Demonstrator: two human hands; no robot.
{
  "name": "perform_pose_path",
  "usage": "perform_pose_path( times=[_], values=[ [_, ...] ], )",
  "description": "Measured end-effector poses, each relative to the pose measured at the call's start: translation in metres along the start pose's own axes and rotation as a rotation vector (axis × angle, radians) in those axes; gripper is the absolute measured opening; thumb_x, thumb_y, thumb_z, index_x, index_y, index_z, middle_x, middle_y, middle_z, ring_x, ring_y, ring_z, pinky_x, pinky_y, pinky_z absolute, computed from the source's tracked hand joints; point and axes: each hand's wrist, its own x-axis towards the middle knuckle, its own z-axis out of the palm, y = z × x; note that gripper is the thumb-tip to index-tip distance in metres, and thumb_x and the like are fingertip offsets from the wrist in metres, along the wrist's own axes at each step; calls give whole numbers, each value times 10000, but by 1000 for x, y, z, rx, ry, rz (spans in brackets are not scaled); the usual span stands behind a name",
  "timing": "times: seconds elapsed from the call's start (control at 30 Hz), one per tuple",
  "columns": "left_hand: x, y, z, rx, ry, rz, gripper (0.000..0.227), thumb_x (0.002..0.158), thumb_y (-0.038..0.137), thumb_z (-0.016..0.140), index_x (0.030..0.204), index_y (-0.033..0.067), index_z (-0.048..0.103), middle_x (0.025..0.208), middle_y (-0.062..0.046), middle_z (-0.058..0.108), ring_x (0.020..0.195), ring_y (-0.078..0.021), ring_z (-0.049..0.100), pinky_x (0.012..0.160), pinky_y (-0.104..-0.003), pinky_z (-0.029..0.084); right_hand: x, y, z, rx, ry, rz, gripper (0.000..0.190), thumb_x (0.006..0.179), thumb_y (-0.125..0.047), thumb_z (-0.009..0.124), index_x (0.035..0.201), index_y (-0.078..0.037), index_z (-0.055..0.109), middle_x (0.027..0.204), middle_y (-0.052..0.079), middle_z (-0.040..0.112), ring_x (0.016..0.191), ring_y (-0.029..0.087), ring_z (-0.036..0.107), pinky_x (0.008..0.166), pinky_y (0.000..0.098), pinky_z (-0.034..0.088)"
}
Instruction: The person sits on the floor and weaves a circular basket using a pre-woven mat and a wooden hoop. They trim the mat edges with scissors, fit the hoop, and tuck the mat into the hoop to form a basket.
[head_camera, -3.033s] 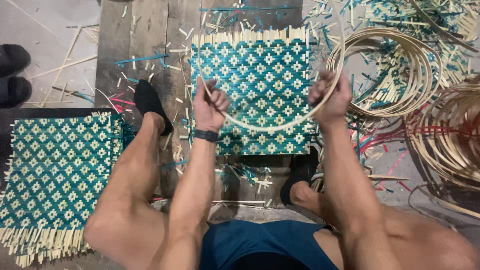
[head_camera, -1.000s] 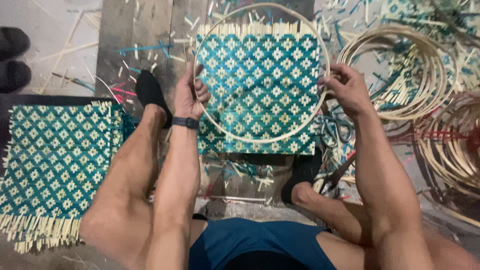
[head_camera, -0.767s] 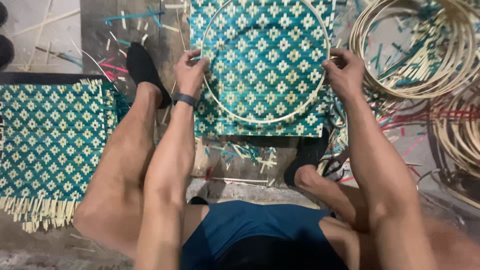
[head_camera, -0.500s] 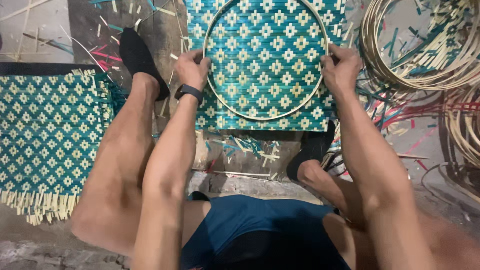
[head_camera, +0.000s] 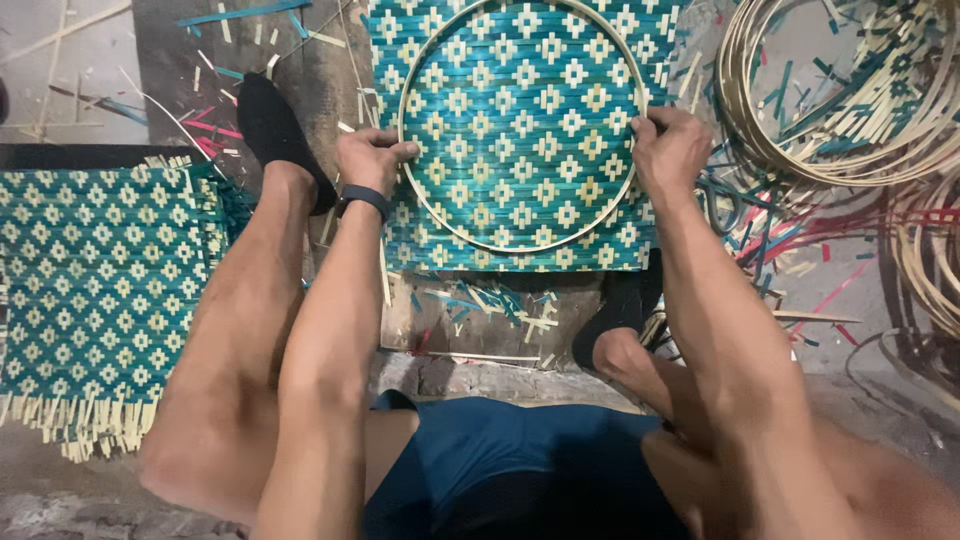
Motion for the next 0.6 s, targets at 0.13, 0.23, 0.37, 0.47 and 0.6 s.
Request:
perform_pose_path(
  times=[0.13,0.23,0.37,0.47,0.6],
  values=[
    [6,-8,5,-115,-28,-84,314,678,67,930,954,-15,805,824,-118,786,684,-183,709,623,-303,571,4,7,7,-23,-5,36,155,867,-169,794,968,-54,817,826,194,744,735,363,721,744,429,553],
    [10,-11,8,-162,14,-34,352,643,55,926,963,-2,791,843,-103,794,714,-172,746,649,-292,599,3,16,8,-43,33,-91,150,819,-159,813,927,-56,829,830,189,758,749,376,716,743,438,540],
    [7,-20,9,-80,8,6,333,658,88,921,961,19,802,855,-94,797,742,-169,759,703,-298,602,6,33,13,1,-6,-61,165,837,-178,823,947,-56,830,827,185,754,754,354,716,762,412,541],
    [13,-30,11,25,40,84,328,656,122,948,940,26,817,856,-86,797,756,-159,752,742,-291,586,4,40,13,59,-50,-3,179,836,-201,828,934,-51,820,842,148,771,751,282,737,778,367,562],
    [19,-49,18,-102,12,64,315,679,129,940,933,13,795,841,-91,796,735,-154,740,711,-295,591,0,47,11,126,-72,-8,192,841,-185,831,957,-34,813,831,144,764,740,235,736,747,329,574]
  ],
)
